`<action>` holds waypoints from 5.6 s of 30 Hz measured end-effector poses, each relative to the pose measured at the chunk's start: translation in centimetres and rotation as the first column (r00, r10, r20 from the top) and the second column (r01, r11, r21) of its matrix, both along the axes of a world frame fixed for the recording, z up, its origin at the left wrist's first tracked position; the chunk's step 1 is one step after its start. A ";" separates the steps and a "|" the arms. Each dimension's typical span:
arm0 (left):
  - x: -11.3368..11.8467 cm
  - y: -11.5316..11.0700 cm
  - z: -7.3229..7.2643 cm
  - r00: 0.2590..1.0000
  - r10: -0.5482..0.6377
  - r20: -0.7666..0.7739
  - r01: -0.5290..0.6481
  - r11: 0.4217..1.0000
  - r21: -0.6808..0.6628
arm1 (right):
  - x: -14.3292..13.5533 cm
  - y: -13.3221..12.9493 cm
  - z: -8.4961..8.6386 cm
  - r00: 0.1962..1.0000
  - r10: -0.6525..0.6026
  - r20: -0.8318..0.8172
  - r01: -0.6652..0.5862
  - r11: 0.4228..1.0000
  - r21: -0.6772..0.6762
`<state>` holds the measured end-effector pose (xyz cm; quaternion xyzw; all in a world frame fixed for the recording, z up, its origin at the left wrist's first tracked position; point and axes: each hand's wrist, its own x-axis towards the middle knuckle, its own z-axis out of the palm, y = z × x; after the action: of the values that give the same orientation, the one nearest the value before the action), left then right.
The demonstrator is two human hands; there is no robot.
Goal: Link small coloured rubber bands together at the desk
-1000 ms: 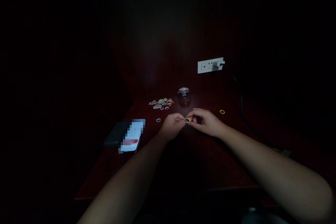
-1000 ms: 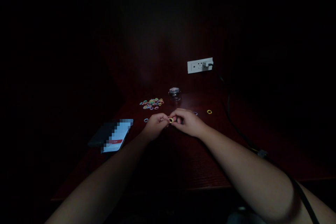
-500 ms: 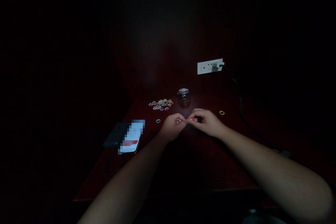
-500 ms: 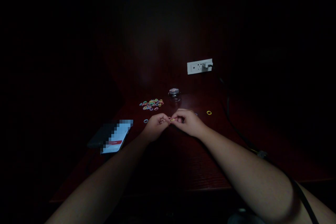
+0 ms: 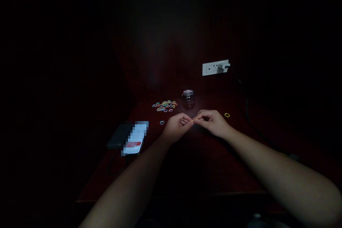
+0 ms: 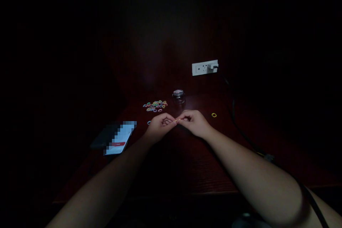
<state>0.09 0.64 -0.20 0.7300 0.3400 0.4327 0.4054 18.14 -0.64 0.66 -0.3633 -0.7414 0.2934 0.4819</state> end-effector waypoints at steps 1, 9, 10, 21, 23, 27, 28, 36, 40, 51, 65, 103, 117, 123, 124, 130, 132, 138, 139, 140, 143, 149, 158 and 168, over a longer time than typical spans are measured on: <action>0.0 0.0 0.0 1.000 0.000 0.002 0.000 1.000 0.003 | 0.0 0.0 0.0 1.000 0.004 -0.021 -0.005 1.000 -0.022; -0.1 0.1 -0.1 1.000 -0.005 -0.002 0.005 1.000 0.030 | 0.3 0.2 -0.2 0.984 0.024 -0.176 -0.061 0.976 -0.209; -0.1 0.1 -0.1 1.000 -0.011 -0.001 0.011 1.000 0.026 | 0.4 0.2 -0.2 0.983 0.021 -0.182 -0.061 0.974 -0.220; 0.0 -0.1 0.1 1.000 -0.004 -0.026 0.005 1.000 0.025 | 0.6 0.4 -0.2 0.994 0.071 -0.078 -0.087 0.968 -0.233; 0.1 -0.2 0.1 1.000 -0.012 -0.027 0.013 1.000 0.010 | 0.6 0.5 -0.2 0.995 0.048 -0.083 -0.065 0.974 -0.218; 0.3 -0.3 0.4 1.000 -0.021 -0.004 0.021 0.999 -0.027 | 0.7 0.5 0.0 0.990 -0.046 -0.132 0.027 0.990 -0.142; 0.3 -0.4 0.4 1.000 -0.019 0.002 0.019 0.999 -0.034 | 0.6 0.4 0.1 0.988 -0.063 -0.144 0.046 0.992 -0.119; 0.3 -0.2 0.0 1.000 -0.005 -0.013 0.005 1.000 -0.026 | 0.3 0.1 0.2 1.000 -0.020 -0.001 0.019 0.996 -0.081; 0.4 -0.1 -0.1 0.999 -0.031 0.020 0.032 0.998 -0.060 | 0.2 0.1 0.4 0.995 -0.097 -0.026 0.098 0.995 0.031; 0.5 -0.3 -0.3 1.000 0.025 -0.008 -0.025 1.000 0.000 | 0.2 0.1 0.0 0.990 -0.057 0.129 0.050 0.997 0.056; 0.4 -0.3 -0.2 0.997 0.055 -0.055 -0.053 0.997 0.052 | 0.0 -0.2 0.0 0.986 -0.032 0.162 0.030 0.999 0.016; 0.3 -0.2 -0.1 0.993 0.072 -0.091 -0.067 0.996 0.058 | 0.0 -0.1 -0.2 0.990 -0.018 0.139 0.018 1.000 -0.004; 0.3 -0.1 -0.1 0.992 0.086 -0.092 -0.080 0.995 0.064 | 0.0 -0.3 0.1 0.991 -0.005 0.131 0.007 1.000 -0.015; 0.3 0.0 -0.2 0.993 0.080 -0.089 -0.074 0.995 0.061 | -0.1 -0.3 0.1 0.990 -0.024 0.139 0.026 1.000 -0.011; 0.3 0.0 -0.2 0.993 0.079 -0.087 -0.074 0.996 0.059 | -0.1 -0.3 0.1 0.990 -0.024 0.139 0.026 1.000 -0.010; 0.2 -0.2 -0.1 0.994 0.076 -0.081 -0.072 0.996 0.062 | 0.0 -0.2 -0.1 0.991 -0.017 0.136 0.015 1.000 0.017; 0.2 -0.4 0.1 0.994 0.080 -0.076 -0.076 0.996 0.051 | 0.0 -0.2 -0.1 0.990 -0.025 0.135 0.020 0.999 0.034; 0.2 -0.4 0.1 0.993 0.085 -0.079 -0.079 0.994 0.077 | 0.1 -0.2 0.2 0.988 -0.048 0.150 0.036 0.996 0.083; 0.2 -0.4 0.1 0.993 0.091 -0.079 -0.084 0.993 0.083 | 0.1 -0.2 0.1 0.987 -0.051 0.150 0.038 0.996 0.084; 0.2 -0.3 0.1 0.992 0.094 -0.082 -0.087 0.992 0.089 | 0.1 -0.2 0.1 0.988 -0.053 0.148 0.041 0.996 0.081; 0.2 -0.2 0.0 0.991 0.098 -0.091 -0.088 0.990 0.106 | 0.0 -0.1 0.0 0.991 -0.049 0.126 0.044 0.998 0.045; 0.2 -0.2 0.1 0.989 0.115 -0.091 -0.105 0.989 0.104 | 0.0 -0.3 0.1 0.995 -0.018 0.098 0.017 1.000 0.009; 0.1 -0.2 0.1 0.989 0.123 -0.082 -0.112 0.985 0.128 | 0.1 -0.4 0.2 0.994 -0.023 0.110 0.020 0.999 0.028; 0.1 -0.4 0.2 0.990 0.110 -0.092 -0.099 0.989 0.113 | 0.3 -0.6 0.7 0.979 -0.071 0.189 0.046 0.990 0.132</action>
<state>0.21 0.27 0.03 0.7524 0.3734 0.4346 0.3250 18.43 -1.20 1.39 -0.3805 -0.7907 0.1947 0.4383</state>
